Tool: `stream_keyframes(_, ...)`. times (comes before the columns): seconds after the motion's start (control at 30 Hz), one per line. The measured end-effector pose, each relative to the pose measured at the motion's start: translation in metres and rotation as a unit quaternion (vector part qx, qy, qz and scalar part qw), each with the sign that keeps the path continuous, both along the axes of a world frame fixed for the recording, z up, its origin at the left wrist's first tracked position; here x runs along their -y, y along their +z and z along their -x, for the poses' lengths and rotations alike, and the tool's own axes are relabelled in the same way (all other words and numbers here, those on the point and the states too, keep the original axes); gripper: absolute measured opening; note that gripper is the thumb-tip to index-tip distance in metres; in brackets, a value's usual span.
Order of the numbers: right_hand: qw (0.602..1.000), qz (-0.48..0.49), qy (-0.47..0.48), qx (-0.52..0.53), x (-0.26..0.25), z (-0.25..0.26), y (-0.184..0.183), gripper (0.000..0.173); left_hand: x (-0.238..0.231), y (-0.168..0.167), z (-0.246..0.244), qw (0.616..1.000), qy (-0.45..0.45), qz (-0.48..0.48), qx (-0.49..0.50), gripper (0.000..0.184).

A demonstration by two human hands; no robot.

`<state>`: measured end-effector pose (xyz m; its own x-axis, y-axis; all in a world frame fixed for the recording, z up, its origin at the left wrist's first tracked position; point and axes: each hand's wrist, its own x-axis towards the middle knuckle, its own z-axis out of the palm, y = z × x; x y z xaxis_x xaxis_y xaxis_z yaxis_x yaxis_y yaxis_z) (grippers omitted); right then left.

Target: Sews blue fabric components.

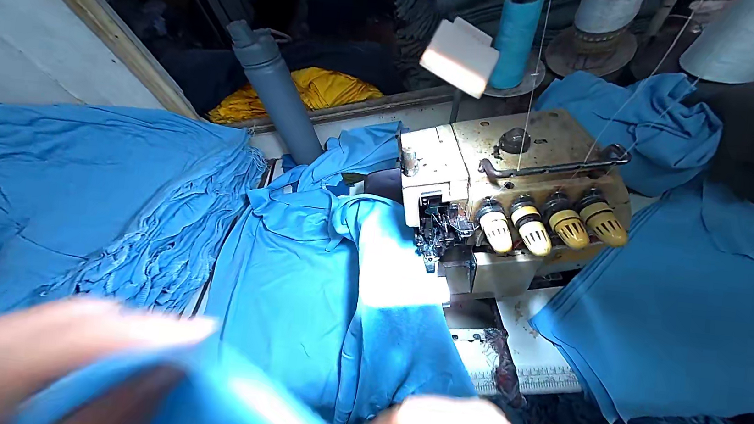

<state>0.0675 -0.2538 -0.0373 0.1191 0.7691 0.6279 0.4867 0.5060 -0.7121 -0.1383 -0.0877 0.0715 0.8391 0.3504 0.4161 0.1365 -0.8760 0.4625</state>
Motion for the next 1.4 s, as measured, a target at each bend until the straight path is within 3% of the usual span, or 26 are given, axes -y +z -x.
stream_keyframes(0.03,0.995,0.039,-0.05,0.076,-0.007,-0.012,-0.026,0.03,-0.014,-0.03,-0.036,0.996,0.037,-0.049,0.063,0.021)
stream_keyframes(0.1,0.954,0.153,-0.114,0.231,-0.006,-0.038,-0.081,0.035,-0.042,-0.081,-0.091,0.99,0.079,-0.096,0.062,0.019)
stream_keyframes(0.2,0.862,0.452,0.033,0.227,0.027,-0.066,-0.105,0.031,-0.068,-0.14,-0.117,0.987,0.095,-0.115,-0.053,0.021)
stream_keyframes(0.27,0.84,0.502,0.1,0.181,0.044,-0.076,-0.104,0.031,-0.07,-0.151,-0.121,0.988,0.091,-0.118,-0.045,0.017)
stream_keyframes(0.33,0.872,0.458,0.095,0.143,0.052,-0.08,-0.1,0.03,-0.066,-0.148,-0.125,0.988,0.063,-0.136,-0.02,0.027)
stream_keyframes(0.43,0.949,0.299,0.008,0.098,0.043,-0.077,-0.087,0.021,-0.061,-0.145,-0.13,0.991,-0.017,-0.13,-0.03,0.035)
stream_keyframes(0.5,0.978,0.2,-0.049,0.033,0.026,-0.073,-0.078,0.018,-0.06,-0.146,-0.134,0.991,-0.06,-0.114,-0.024,0.031)
stream_keyframes(0.6,0.984,0.084,-0.127,-0.096,-0.003,-0.064,-0.073,0.021,-0.053,-0.149,-0.138,0.995,-0.091,-0.047,0.012,0.017)
stream_keyframes(0.67,0.977,0.039,-0.142,-0.157,-0.023,-0.061,-0.073,0.034,-0.045,-0.145,-0.14,0.994,-0.093,0.023,0.051,0.014)
stream_keyframes(0.77,0.961,0.06,-0.056,-0.263,-0.042,-0.052,-0.072,0.039,-0.039,-0.129,-0.14,0.984,-0.119,0.105,0.086,0.008)
stream_keyframes(0.87,0.958,0.105,-0.015,-0.266,-0.042,-0.04,-0.086,0.016,-0.042,-0.117,-0.139,0.983,-0.119,0.108,0.086,0.007)
stream_keyframes(0.97,0.97,0.118,-0.054,-0.207,-0.032,-0.033,-0.096,0.011,-0.048,-0.117,-0.14,0.986,-0.107,0.1,0.076,0.008)
stream_keyframes(1.13,0.968,0.046,-0.222,-0.109,-0.029,-0.029,-0.113,0.013,-0.051,-0.127,-0.155,0.994,-0.064,0.075,0.041,0.01)
stream_keyframes(1.23,0.955,0.037,-0.253,-0.15,-0.033,-0.028,-0.126,0.011,-0.057,-0.139,-0.165,0.997,-0.031,0.069,0.018,0.009)
stream_keyframes(1.4,0.948,0.07,-0.211,-0.227,-0.028,-0.023,-0.123,0.006,-0.057,-0.147,-0.169,0.998,-0.008,0.063,-0.012,0.011)
